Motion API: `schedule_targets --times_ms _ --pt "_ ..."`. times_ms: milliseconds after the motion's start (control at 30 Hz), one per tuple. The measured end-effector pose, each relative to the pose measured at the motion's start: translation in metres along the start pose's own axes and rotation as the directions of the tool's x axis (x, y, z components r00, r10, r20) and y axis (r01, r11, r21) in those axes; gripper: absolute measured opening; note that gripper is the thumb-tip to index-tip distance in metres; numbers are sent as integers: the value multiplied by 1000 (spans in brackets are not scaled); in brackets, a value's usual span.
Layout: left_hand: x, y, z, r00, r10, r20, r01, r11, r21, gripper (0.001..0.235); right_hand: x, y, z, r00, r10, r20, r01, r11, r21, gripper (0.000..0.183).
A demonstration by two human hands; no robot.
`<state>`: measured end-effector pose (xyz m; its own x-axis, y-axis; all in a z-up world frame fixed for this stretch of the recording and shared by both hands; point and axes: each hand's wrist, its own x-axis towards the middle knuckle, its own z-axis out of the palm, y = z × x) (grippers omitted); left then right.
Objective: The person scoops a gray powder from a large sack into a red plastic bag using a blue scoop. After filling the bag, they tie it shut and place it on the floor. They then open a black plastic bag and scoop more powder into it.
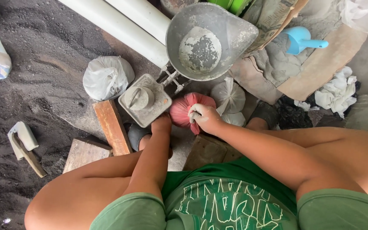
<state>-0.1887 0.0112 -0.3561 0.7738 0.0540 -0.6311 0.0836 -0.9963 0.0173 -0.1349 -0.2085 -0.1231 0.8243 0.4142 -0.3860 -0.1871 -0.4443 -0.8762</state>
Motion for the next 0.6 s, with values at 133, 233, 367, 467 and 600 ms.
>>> schedule_targets --times_ms 133,233,367,467,600 --pt "-2 -3 39 995 -76 57 78 996 -40 79 4 10 -16 996 60 -70 -61 998 -11 10" --pt "16 14 19 989 -117 87 122 991 -58 86 14 34 -25 953 280 -118 -280 960 20 16" --pt "-81 65 -105 973 -114 202 145 978 -146 129 26 56 -21 894 435 -106 -387 870 305 19" --pt "-105 86 -128 991 -42 128 70 971 -228 143 32 49 -16 942 306 -140 -303 952 40 19" --pt "-112 101 -109 1000 -1 -28 -2 993 -119 120 29 41 15 904 -409 -129 384 906 -178 16"
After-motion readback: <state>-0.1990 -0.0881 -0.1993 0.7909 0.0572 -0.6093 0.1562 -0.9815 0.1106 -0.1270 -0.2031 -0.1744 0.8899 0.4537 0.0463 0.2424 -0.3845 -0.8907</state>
